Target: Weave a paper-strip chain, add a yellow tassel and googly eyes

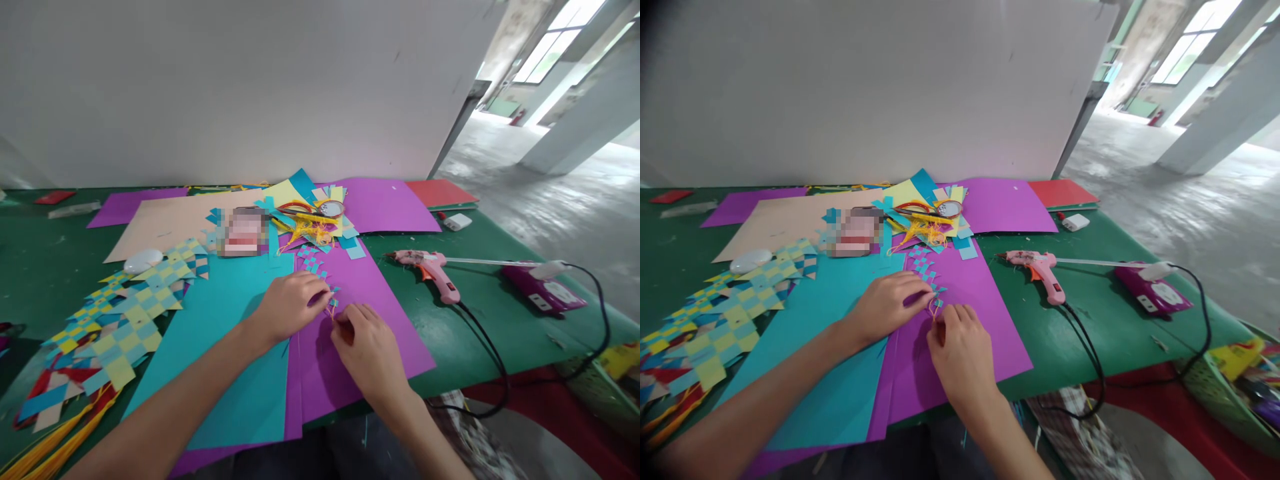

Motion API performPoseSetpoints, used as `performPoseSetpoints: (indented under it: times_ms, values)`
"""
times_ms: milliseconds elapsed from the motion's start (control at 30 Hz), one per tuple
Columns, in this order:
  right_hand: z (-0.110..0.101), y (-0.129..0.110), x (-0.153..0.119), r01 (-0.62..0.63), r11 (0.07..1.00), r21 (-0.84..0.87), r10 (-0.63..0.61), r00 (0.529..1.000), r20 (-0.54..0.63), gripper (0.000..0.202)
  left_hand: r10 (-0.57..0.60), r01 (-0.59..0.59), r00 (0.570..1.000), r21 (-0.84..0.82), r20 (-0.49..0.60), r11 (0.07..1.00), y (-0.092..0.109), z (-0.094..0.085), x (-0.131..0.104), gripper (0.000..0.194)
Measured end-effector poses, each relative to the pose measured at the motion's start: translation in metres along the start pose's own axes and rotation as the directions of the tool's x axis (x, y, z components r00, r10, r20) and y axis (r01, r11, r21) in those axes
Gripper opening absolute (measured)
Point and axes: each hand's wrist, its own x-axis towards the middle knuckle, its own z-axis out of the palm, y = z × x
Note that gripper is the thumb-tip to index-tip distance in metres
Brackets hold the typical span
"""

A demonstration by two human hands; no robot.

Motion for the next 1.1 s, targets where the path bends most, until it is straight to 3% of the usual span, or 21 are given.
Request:
performPoseSetpoints:
  times_ms: [267,433,633,1100]
  values:
    - [-0.002,0.001,-0.002,0.113,0.989,-0.091,-0.113,0.994,0.013,0.011,0.023,-0.023,1.0,0.028,0.011,0.999,0.0,0.001,0.0,0.021]
    - [-0.002,0.002,-0.004,0.111,0.987,-0.114,-0.111,0.994,0.007,0.011,0.045,-0.045,0.998,0.001,0.038,0.999,-0.002,-0.001,-0.001,0.022]
    - [-0.002,0.004,-0.007,0.152,0.979,-0.135,-0.149,0.988,0.033,0.011,0.152,-0.144,0.983,-0.085,0.106,0.986,-0.009,-0.005,-0.002,0.02]
    - [-0.004,0.008,-0.01,0.186,0.976,-0.111,-0.18,0.982,0.056,0.012,0.188,-0.182,0.973,-0.062,0.135,0.981,-0.011,-0.002,-0.002,0.023]
